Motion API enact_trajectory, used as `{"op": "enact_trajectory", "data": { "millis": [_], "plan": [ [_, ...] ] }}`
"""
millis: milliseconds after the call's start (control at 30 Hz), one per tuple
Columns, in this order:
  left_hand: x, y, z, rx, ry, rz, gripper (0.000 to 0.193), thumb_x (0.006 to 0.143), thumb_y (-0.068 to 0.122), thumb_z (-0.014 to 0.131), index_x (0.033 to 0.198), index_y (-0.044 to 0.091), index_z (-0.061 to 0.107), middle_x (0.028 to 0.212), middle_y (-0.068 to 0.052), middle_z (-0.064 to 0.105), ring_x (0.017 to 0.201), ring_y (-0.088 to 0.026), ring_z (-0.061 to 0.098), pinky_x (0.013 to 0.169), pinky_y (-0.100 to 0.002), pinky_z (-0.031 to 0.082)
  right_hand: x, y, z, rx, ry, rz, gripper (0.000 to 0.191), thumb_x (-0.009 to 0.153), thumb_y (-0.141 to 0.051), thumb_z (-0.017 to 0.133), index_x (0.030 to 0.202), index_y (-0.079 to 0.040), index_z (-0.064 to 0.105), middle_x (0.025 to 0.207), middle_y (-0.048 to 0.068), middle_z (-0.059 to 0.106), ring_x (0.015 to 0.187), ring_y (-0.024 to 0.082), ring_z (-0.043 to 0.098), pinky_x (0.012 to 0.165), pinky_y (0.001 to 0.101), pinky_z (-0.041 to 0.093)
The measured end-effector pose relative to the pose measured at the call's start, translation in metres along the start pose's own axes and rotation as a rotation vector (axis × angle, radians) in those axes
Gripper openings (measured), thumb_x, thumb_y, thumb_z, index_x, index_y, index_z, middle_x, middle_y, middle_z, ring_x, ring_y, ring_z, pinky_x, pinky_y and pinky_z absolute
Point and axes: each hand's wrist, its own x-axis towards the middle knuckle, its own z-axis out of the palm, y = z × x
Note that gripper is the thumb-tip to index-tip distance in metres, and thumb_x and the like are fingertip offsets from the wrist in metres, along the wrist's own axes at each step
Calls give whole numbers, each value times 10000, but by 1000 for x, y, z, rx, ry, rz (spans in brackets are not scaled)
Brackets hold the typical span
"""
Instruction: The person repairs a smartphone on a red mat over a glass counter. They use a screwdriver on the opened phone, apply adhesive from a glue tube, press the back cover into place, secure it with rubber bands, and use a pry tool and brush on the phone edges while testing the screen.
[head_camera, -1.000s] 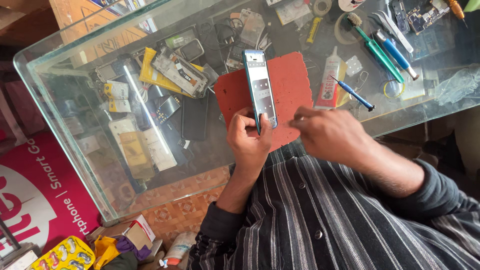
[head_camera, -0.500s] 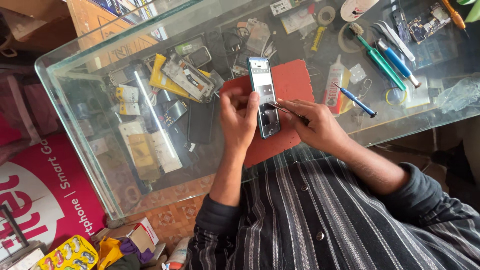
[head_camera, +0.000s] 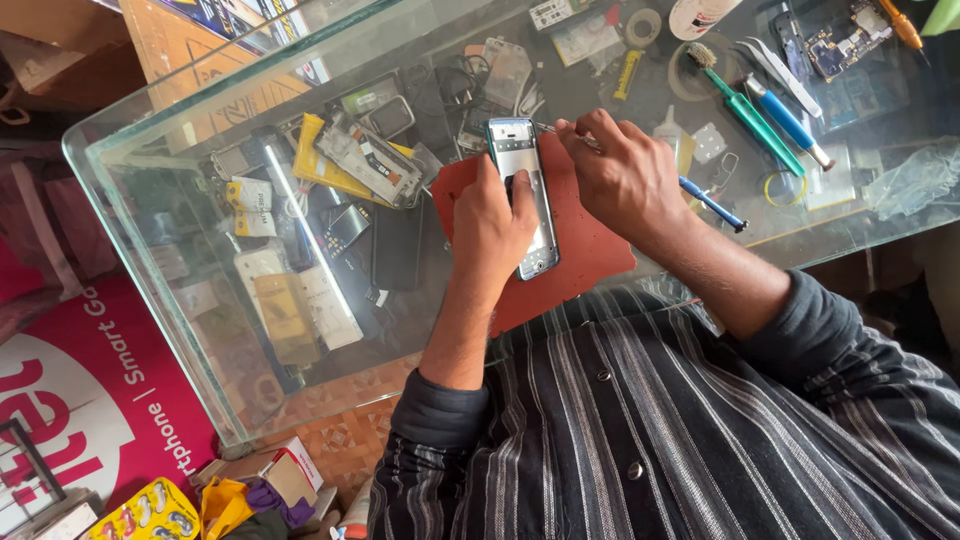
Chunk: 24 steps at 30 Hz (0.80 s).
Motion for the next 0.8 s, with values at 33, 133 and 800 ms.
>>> {"op": "enact_trajectory", "data": {
  "millis": [33, 133, 800],
  "plan": [
    [0, 0, 1, 21, 6, 5, 241, 990, 203, 598, 1037, -27, 545, 751, -248, 699, 728, -433, 703, 613, -513, 541, -2, 2, 5, -1, -2, 3, 357, 916, -14, 670, 1254, -101, 745, 1077, 42, 655, 834, 232, 690, 594, 378, 547],
    [-2, 0, 4, 21, 9, -5, 239, 994, 198, 590, 1030, -29, 528, 730, -250, 689, 706, -436, 698, 588, -513, 542, -8, 6, 13, -4, -8, 9, 375, 906, -8, 661, 1260, -104, 741, 1085, 39, 653, 838, 226, 692, 592, 384, 543],
    [-2, -1, 4, -29, -3, 0, 207, 992, 164, 578, 1021, -30, 512, 741, -250, 692, 721, -435, 704, 578, -507, 548, 6, -1, 0, 0, -247, 17, 362, 865, -42, 655, 1221, -1, 711, 1047, 103, 655, 651, 314, 673, 550, 420, 540]
  ]
}}
